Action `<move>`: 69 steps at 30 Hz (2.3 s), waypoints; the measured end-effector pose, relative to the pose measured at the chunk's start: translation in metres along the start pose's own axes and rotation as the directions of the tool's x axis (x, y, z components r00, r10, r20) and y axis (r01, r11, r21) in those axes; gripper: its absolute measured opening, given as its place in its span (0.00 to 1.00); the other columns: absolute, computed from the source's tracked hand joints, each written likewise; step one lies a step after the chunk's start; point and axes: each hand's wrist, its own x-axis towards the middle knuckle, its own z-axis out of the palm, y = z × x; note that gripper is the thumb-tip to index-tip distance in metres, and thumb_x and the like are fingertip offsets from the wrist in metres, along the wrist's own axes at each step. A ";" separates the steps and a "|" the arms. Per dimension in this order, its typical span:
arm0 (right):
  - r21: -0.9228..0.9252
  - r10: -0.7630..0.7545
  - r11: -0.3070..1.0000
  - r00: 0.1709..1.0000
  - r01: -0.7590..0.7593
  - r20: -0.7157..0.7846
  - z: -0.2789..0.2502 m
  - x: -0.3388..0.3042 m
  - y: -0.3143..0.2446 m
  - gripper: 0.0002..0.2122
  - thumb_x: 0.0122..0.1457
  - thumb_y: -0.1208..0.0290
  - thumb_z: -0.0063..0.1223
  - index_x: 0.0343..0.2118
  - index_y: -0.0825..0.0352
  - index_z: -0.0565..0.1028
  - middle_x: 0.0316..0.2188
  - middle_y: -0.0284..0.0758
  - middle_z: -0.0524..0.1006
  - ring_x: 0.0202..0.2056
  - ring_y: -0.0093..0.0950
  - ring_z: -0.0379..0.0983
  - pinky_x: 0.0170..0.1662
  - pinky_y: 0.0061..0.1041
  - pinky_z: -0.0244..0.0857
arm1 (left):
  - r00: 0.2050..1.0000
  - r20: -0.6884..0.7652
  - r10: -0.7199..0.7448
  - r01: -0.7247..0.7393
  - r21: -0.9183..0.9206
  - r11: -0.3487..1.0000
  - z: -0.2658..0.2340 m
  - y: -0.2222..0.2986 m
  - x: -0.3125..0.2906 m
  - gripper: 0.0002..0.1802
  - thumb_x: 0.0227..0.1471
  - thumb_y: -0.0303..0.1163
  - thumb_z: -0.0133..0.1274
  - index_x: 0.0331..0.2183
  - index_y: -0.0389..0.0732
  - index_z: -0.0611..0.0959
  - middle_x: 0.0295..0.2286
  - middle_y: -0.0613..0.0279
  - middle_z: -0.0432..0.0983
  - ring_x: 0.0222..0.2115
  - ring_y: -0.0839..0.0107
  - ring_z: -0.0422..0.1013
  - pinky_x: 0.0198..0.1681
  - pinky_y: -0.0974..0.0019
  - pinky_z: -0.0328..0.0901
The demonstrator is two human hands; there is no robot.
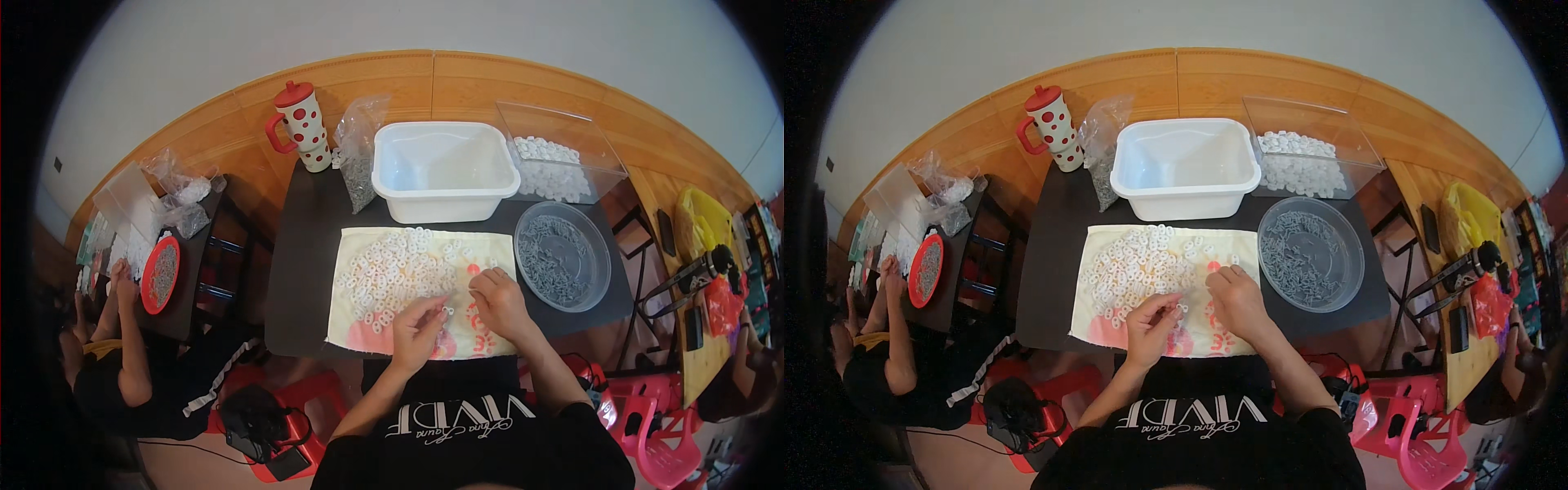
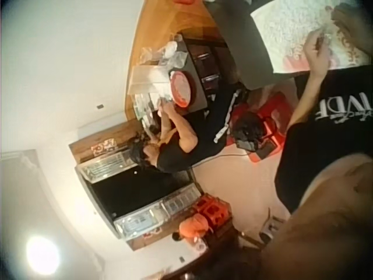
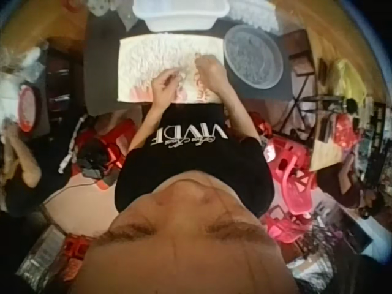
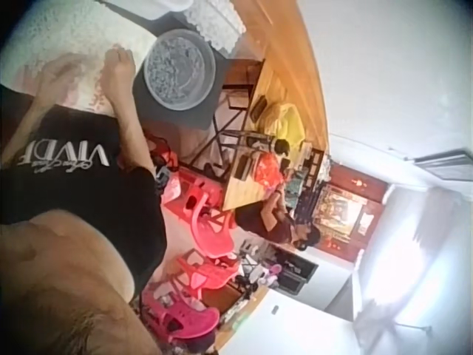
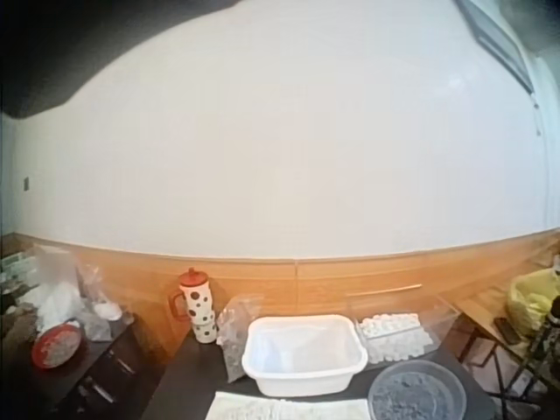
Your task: Assembling small grey rubber O-rings onto white plastic components.
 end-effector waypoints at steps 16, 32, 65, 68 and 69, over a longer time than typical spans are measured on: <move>0.928 0.540 0.116 0.807 -0.353 0.240 0.024 -0.007 -0.028 0.03 0.55 0.82 0.59 0.32 0.69 0.78 0.27 0.30 0.79 0.29 0.15 0.72 0.34 0.15 0.65 | 0.999 0.010 -0.038 0.038 -0.009 0.999 0.000 0.002 -0.001 0.17 0.53 0.16 0.54 0.46 0.34 0.80 0.33 0.68 0.73 0.32 0.82 0.68 0.35 0.77 0.63; 0.907 0.472 0.269 0.865 -0.323 0.168 0.025 -0.011 -0.031 0.03 0.56 0.83 0.57 0.32 0.70 0.77 0.30 0.28 0.77 0.33 0.14 0.71 0.38 0.14 0.65 | 0.999 0.030 -0.013 0.016 -0.087 0.996 -0.002 -0.004 -0.003 0.17 0.53 0.16 0.52 0.46 0.34 0.79 0.34 0.67 0.73 0.34 0.81 0.69 0.37 0.77 0.66; 0.620 0.155 0.777 0.988 -0.107 -0.024 0.011 0.002 -0.031 0.09 0.51 0.87 0.55 0.35 0.71 0.77 0.31 0.37 0.76 0.32 0.27 0.75 0.36 0.21 0.68 | 0.999 0.040 0.002 0.002 -0.102 0.995 -0.001 -0.002 -0.004 0.20 0.54 0.16 0.51 0.50 0.34 0.76 0.33 0.67 0.72 0.27 0.82 0.69 0.29 0.78 0.65; 0.609 0.135 0.785 0.991 -0.117 0.017 0.012 0.001 -0.030 0.09 0.51 0.87 0.56 0.36 0.70 0.77 0.30 0.38 0.76 0.31 0.27 0.74 0.35 0.21 0.67 | 0.999 0.049 -0.006 0.011 -0.111 0.994 0.000 -0.001 -0.002 0.22 0.54 0.15 0.50 0.52 0.34 0.74 0.31 0.66 0.73 0.26 0.81 0.69 0.28 0.77 0.65; 0.587 0.129 0.801 0.991 -0.116 0.020 0.012 0.001 -0.031 0.09 0.51 0.87 0.56 0.36 0.70 0.77 0.29 0.38 0.76 0.31 0.27 0.74 0.34 0.21 0.67 | 0.999 0.055 0.000 0.007 -0.121 0.993 0.001 -0.001 -0.002 0.23 0.54 0.15 0.50 0.52 0.34 0.74 0.30 0.65 0.74 0.25 0.81 0.69 0.28 0.77 0.65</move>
